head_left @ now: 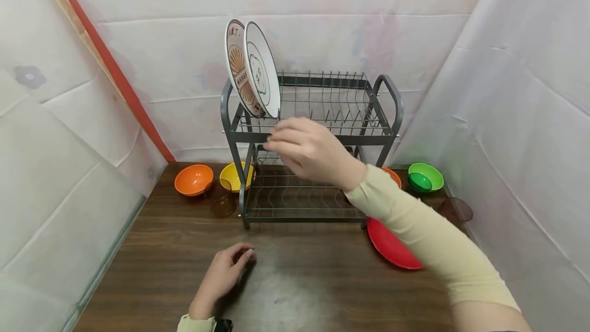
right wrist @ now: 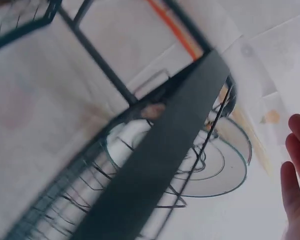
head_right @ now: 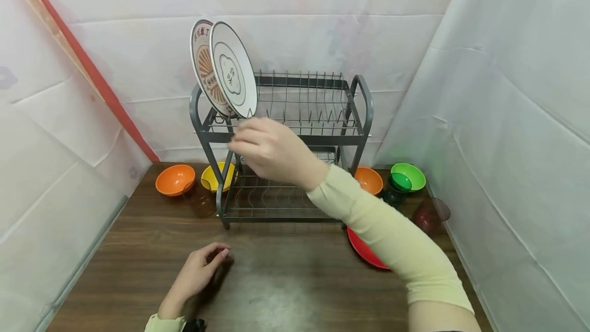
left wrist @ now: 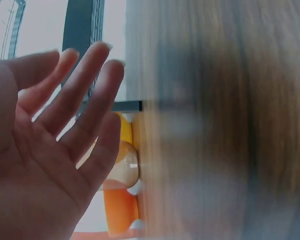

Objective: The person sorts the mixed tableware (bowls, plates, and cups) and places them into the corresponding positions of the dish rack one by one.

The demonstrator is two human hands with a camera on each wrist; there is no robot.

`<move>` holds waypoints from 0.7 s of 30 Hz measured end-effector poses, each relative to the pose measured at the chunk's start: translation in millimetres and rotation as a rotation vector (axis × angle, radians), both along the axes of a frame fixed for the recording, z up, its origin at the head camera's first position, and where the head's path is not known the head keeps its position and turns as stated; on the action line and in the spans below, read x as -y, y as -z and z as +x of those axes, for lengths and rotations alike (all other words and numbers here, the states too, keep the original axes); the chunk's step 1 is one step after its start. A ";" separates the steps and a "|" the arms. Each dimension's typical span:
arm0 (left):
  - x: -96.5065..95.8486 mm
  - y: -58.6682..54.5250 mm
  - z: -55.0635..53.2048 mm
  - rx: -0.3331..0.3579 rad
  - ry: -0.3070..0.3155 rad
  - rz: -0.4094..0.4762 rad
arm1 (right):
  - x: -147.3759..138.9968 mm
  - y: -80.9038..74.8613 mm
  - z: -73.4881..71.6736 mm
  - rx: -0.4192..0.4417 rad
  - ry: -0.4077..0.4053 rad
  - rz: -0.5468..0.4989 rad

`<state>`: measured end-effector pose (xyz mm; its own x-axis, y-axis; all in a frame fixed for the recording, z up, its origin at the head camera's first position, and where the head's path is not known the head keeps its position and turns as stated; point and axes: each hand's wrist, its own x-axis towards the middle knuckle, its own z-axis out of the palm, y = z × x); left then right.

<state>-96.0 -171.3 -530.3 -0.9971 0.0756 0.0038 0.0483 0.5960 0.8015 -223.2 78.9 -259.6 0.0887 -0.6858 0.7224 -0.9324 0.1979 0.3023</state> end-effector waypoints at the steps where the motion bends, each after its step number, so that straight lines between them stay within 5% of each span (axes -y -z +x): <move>1: 1.6 -0.5 0.2 -0.010 -0.033 0.006 | -6.9 8.1 5.4 0.017 0.002 -0.008; 10: 8.0 -1.3 0.7 -0.083 -0.247 -0.005 | -75.1 85.4 35.5 0.287 0.164 -0.184; 21: 2.9 -2.4 -0.6 -0.139 -0.319 0.134 | -120.9 156.0 57.3 0.563 0.447 -0.460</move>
